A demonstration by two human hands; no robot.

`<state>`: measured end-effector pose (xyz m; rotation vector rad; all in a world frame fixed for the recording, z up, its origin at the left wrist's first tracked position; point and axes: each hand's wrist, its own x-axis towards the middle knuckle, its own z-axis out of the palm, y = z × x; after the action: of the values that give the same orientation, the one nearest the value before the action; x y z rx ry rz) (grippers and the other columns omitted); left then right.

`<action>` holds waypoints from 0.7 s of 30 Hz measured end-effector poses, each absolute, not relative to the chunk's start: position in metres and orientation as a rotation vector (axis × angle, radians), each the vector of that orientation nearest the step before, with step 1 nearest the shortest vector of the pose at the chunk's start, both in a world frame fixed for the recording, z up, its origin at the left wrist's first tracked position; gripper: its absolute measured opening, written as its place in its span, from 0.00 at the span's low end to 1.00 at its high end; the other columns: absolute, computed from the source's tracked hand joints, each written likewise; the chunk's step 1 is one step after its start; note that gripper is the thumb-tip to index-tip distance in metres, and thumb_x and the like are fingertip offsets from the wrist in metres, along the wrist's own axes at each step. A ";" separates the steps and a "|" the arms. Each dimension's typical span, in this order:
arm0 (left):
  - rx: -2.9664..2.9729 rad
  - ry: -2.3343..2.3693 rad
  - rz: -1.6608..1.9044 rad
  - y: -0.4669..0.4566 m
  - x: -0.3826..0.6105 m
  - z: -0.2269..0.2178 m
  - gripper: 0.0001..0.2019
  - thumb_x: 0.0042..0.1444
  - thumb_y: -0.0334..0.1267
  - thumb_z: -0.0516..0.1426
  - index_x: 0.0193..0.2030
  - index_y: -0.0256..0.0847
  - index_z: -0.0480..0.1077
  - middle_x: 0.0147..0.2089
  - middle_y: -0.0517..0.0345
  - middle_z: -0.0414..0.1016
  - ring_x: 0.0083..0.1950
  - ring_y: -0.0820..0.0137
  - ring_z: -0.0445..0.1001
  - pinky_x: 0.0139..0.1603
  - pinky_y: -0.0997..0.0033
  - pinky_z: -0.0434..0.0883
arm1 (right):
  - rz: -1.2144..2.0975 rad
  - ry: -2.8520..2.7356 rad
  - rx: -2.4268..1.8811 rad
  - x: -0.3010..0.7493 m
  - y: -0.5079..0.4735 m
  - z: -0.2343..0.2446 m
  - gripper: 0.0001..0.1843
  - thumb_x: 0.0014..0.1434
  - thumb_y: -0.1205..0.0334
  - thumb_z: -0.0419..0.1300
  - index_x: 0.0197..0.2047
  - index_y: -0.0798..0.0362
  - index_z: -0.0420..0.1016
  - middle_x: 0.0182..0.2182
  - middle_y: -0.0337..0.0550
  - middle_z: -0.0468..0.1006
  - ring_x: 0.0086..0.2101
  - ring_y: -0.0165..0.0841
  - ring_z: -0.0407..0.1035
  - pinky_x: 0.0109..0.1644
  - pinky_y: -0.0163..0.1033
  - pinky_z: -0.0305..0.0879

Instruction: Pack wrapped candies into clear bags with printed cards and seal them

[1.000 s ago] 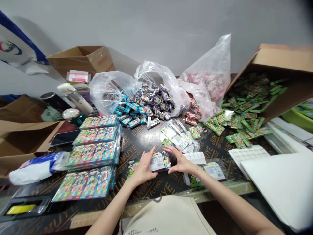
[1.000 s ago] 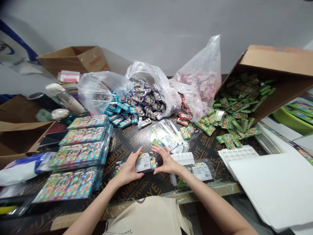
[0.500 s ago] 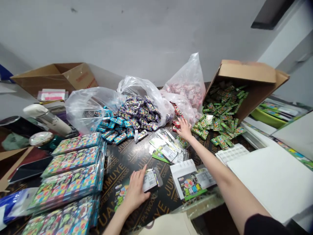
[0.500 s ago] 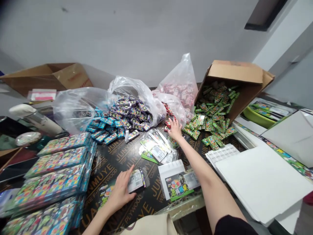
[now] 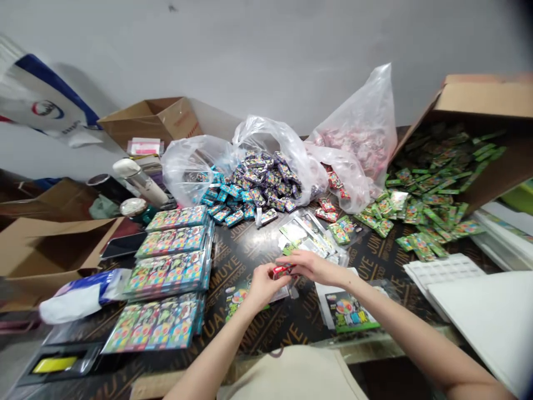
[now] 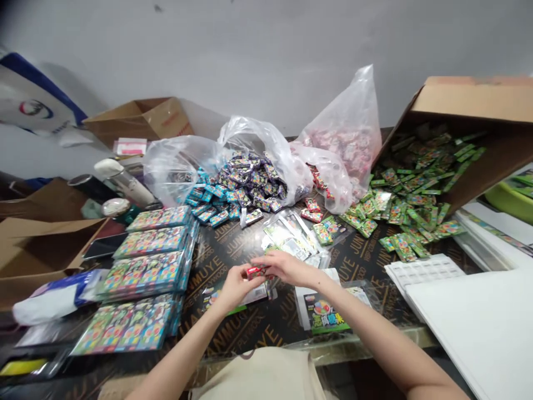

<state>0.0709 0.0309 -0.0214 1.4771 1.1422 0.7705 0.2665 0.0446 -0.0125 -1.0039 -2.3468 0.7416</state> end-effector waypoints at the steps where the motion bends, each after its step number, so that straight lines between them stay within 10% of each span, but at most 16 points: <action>1: 1.383 1.123 0.771 0.030 0.074 -0.022 0.13 0.42 0.44 0.62 0.26 0.34 0.73 0.20 0.62 0.68 0.24 0.73 0.66 0.28 0.75 0.63 | 0.735 -2.248 -1.023 0.260 0.037 -0.011 0.22 0.60 0.64 0.50 0.58 0.45 0.60 0.40 0.43 0.70 0.41 0.33 0.66 0.45 0.39 0.62; 6: 0.818 1.056 0.897 0.022 0.081 -0.028 0.14 0.41 0.44 0.63 0.28 0.33 0.72 0.22 0.60 0.69 0.22 0.78 0.63 0.27 0.76 0.62 | 0.458 -1.975 -1.196 0.238 0.016 -0.021 0.49 0.42 0.50 0.65 0.63 0.49 0.47 0.57 0.51 0.56 0.56 0.46 0.52 0.57 0.51 0.51; 11: 1.066 1.056 0.815 0.014 0.068 -0.029 0.22 0.48 0.50 0.57 0.43 0.34 0.71 0.36 0.49 0.74 0.35 0.66 0.72 0.41 0.64 0.67 | 0.290 -2.007 -1.303 0.237 0.004 -0.034 0.40 0.44 0.59 0.61 0.61 0.49 0.51 0.52 0.49 0.62 0.53 0.44 0.56 0.56 0.50 0.50; 15: 1.938 1.218 0.645 0.012 0.040 -0.042 0.44 0.33 0.48 0.65 0.60 0.46 0.57 0.56 0.49 0.64 0.57 0.54 0.59 0.59 0.49 0.51 | 0.275 -2.063 -1.427 0.258 0.003 -0.043 0.39 0.43 0.63 0.58 0.59 0.50 0.53 0.51 0.49 0.64 0.52 0.45 0.57 0.55 0.51 0.47; 21: 2.340 1.235 0.390 0.012 0.022 -0.067 0.51 0.35 0.36 0.63 0.65 0.44 0.41 0.50 0.51 0.64 0.52 0.58 0.61 0.57 0.54 0.55 | 0.522 -2.274 -1.380 0.273 -0.005 -0.054 0.41 0.42 0.63 0.60 0.60 0.49 0.52 0.51 0.48 0.66 0.50 0.44 0.58 0.55 0.50 0.45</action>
<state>0.0225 0.0118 -0.0670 2.3402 1.2349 0.3900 0.2730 -0.0046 -0.0544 -1.3795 -2.2740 0.5221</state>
